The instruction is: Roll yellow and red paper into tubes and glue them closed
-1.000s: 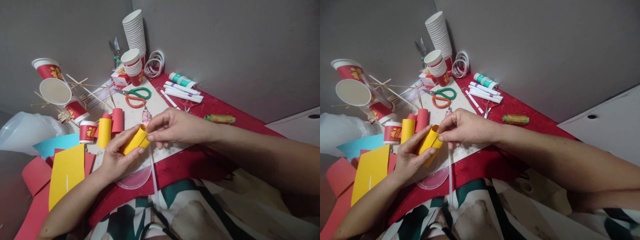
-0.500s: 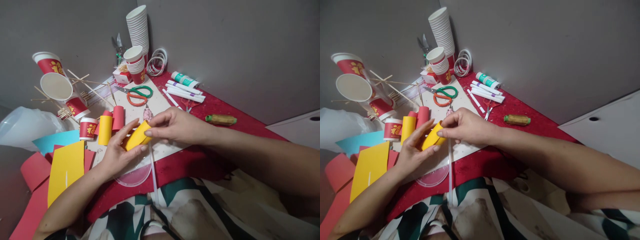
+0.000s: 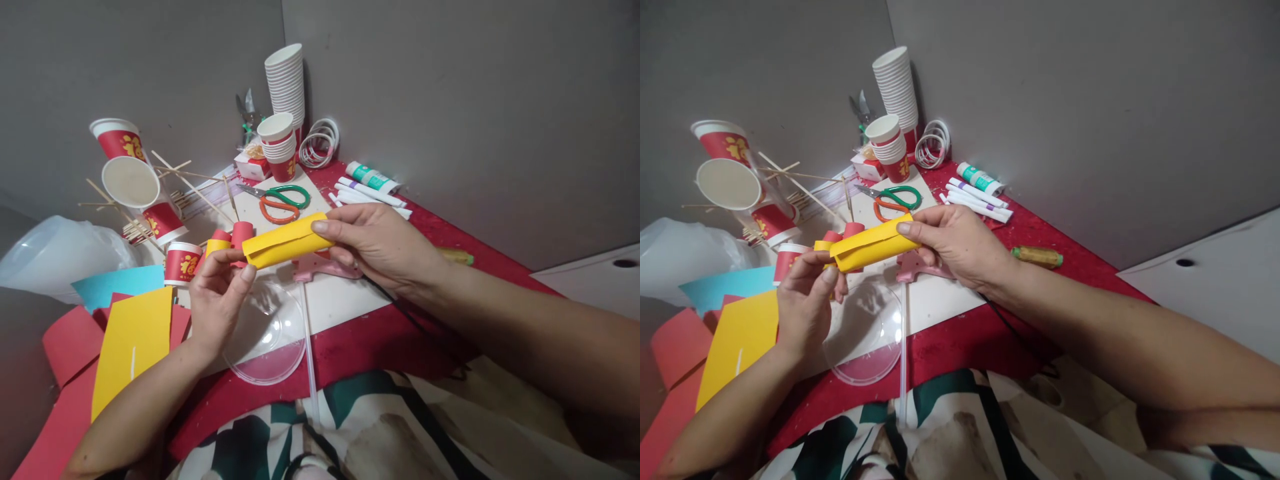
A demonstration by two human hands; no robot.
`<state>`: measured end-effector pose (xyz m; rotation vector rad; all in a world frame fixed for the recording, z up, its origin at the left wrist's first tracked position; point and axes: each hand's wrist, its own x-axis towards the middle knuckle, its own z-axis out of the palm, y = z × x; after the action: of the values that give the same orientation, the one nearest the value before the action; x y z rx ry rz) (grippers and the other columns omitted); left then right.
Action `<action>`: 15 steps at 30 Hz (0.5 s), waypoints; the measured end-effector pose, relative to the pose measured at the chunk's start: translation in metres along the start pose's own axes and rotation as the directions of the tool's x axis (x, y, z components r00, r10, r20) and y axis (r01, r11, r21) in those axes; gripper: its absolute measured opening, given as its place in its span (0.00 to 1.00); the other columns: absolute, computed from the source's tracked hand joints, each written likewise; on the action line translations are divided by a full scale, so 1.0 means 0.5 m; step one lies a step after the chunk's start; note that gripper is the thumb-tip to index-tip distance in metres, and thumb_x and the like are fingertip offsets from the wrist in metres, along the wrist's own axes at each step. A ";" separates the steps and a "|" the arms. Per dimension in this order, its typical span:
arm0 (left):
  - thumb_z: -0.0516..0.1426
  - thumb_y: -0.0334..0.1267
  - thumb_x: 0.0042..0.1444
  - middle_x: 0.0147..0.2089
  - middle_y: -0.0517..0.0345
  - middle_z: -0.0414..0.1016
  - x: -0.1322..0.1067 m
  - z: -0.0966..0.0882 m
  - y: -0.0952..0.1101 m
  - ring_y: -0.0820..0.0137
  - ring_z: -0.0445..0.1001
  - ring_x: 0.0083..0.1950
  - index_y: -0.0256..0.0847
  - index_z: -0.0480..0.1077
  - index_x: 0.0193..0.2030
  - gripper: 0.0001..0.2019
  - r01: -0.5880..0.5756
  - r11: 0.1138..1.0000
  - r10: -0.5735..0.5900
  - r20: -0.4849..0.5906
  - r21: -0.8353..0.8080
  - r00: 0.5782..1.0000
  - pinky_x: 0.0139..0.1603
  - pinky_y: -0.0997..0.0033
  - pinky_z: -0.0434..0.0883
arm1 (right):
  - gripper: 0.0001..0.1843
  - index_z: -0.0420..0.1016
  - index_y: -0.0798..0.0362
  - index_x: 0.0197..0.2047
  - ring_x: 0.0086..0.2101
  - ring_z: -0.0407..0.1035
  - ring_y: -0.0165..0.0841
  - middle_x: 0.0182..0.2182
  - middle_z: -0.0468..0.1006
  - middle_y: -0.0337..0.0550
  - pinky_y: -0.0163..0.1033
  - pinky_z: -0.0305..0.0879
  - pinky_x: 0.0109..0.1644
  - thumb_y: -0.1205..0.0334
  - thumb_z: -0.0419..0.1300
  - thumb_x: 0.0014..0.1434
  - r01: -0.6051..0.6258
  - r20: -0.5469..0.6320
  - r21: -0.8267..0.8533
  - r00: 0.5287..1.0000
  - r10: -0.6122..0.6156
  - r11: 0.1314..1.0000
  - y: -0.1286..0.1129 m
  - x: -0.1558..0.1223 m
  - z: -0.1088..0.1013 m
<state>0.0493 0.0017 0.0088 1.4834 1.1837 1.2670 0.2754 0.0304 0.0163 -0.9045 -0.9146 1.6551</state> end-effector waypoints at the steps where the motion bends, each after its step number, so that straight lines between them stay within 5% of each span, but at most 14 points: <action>1: 0.66 0.46 0.56 0.33 0.62 0.77 -0.001 0.003 0.002 0.78 0.73 0.25 0.42 0.73 0.45 0.14 0.032 0.999 -0.031 0.014 -0.035 0.999 0.27 0.78 0.70 | 0.17 0.77 0.56 0.30 0.11 0.52 0.20 0.09 0.64 0.29 0.28 0.53 0.11 0.53 0.76 0.45 -0.003 0.002 0.008 1.000 0.003 1.000 0.002 0.001 0.000; 7: 0.67 0.50 0.53 0.27 0.59 0.79 0.000 0.014 0.010 0.71 0.78 0.24 0.39 0.76 0.47 0.20 0.361 0.921 -0.323 0.228 -0.148 0.918 0.21 0.78 0.71 | 0.18 0.79 0.55 0.31 0.15 0.61 0.22 0.11 0.65 0.29 0.32 0.70 0.25 0.52 0.76 0.44 0.039 0.018 -0.066 0.999 -0.038 0.997 0.019 -0.009 0.012; 15: 0.68 0.45 0.54 0.22 0.55 0.78 0.011 0.020 0.009 0.74 0.75 0.21 0.33 0.79 0.40 0.16 0.470 0.841 -0.412 0.246 -0.268 0.877 0.25 0.79 0.73 | 0.16 0.80 0.54 0.29 0.16 0.58 0.21 0.19 0.74 0.34 0.31 0.60 0.18 0.53 0.76 0.43 0.149 -0.051 -0.266 0.984 -0.168 0.952 0.036 -0.023 0.033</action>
<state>0.0600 0.0058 0.0130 0.9838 1.0611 0.9289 0.2561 0.0132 0.0089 -1.0331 -1.1435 1.3758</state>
